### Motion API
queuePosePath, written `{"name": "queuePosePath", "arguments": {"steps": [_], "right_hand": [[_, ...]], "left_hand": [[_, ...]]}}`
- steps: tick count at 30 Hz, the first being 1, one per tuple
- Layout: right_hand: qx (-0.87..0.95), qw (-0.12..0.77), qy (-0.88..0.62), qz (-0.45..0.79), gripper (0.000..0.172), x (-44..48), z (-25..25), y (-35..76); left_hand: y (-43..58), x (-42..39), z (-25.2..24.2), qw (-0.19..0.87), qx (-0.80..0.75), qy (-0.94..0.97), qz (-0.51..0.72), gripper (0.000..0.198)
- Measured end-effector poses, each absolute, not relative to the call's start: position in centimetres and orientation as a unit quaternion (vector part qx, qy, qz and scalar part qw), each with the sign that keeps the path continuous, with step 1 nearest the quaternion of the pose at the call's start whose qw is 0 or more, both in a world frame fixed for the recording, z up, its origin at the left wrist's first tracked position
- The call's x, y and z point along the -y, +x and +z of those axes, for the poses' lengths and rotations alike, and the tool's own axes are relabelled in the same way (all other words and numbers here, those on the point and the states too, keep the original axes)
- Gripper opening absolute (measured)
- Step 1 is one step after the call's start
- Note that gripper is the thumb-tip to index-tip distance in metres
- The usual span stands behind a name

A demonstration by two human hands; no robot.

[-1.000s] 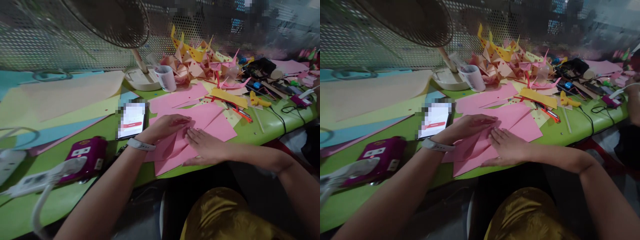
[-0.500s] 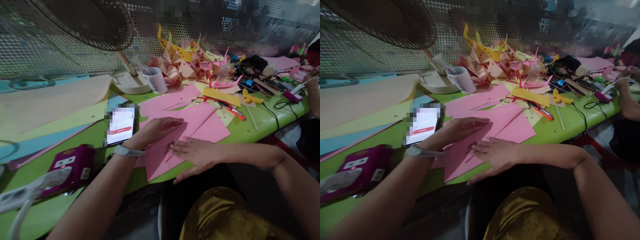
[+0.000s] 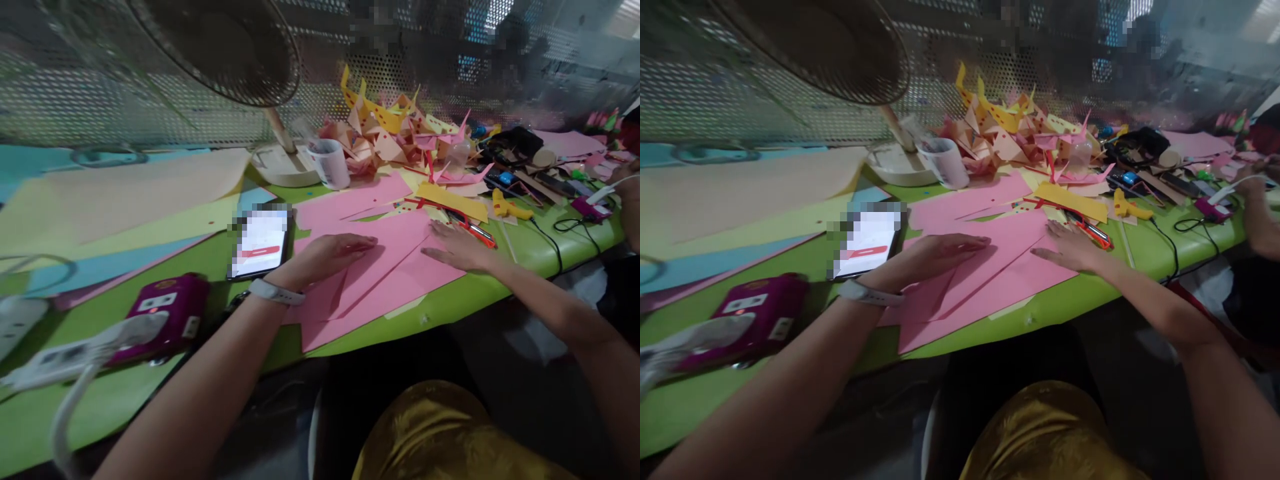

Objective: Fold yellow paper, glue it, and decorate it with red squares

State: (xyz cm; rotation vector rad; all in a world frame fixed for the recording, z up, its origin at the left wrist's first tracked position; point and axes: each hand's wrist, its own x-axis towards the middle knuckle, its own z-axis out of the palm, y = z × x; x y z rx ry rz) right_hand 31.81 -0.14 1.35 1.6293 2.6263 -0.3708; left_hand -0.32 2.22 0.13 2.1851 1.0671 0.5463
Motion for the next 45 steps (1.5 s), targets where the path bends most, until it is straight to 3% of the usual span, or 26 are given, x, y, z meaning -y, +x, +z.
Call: {"name": "queuePosePath", "arguments": {"steps": [6, 10, 15, 17, 23, 26, 34, 40, 45], "right_hand": [[-0.885, -0.061, 0.461, -0.024, 0.079, -1.0, 3.4, 28.7], [-0.903, -0.084, 0.419, -0.042, 0.057, -2.1, 4.7, 25.8], [-0.955, -0.018, 0.267, -0.129, 0.075, -2.5, 4.1, 24.3], [-0.965, -0.016, 0.228, -0.130, 0.074, -2.2, 3.3, 24.2], [-0.973, -0.042, 0.208, -0.087, 0.035, -1.4, 2.0, 24.5], [-0.977, -0.042, 0.195, -0.073, 0.026, -1.0, 2.3, 24.6], [-0.981, 0.011, 0.190, -0.020, 0.030, 0.0, 3.0, 24.1], [-0.983, -0.021, 0.176, 0.055, 0.044, -0.3, 2.6, 23.8], [-0.981, -0.019, 0.184, 0.060, 0.038, -0.8, 2.7, 23.9]], "left_hand": [[-0.2, -2.1, -0.6, 0.287, -0.378, 0.846, 0.240, 0.034], [-0.6, -1.8, -0.1, 0.196, -0.380, 0.815, 0.390, 0.033], [-1.6, -2.1, 0.8, 0.078, -0.445, 0.733, 0.508, 0.026], [-1.8, -2.2, 0.8, 0.067, -0.452, 0.722, 0.519, 0.024], [-1.9, -2.4, 0.3, 0.042, -0.455, 0.724, 0.517, 0.023], [-2.0, -2.5, 0.2, 0.043, -0.455, 0.726, 0.514, 0.023], [-2.3, -2.9, -0.2, 0.080, -0.481, 0.711, 0.506, 0.025], [-3.0, -3.3, 0.1, 0.105, -0.502, 0.674, 0.531, 0.027], [-3.3, -3.7, 0.2, 0.122, -0.500, 0.653, 0.555, 0.029]]}}
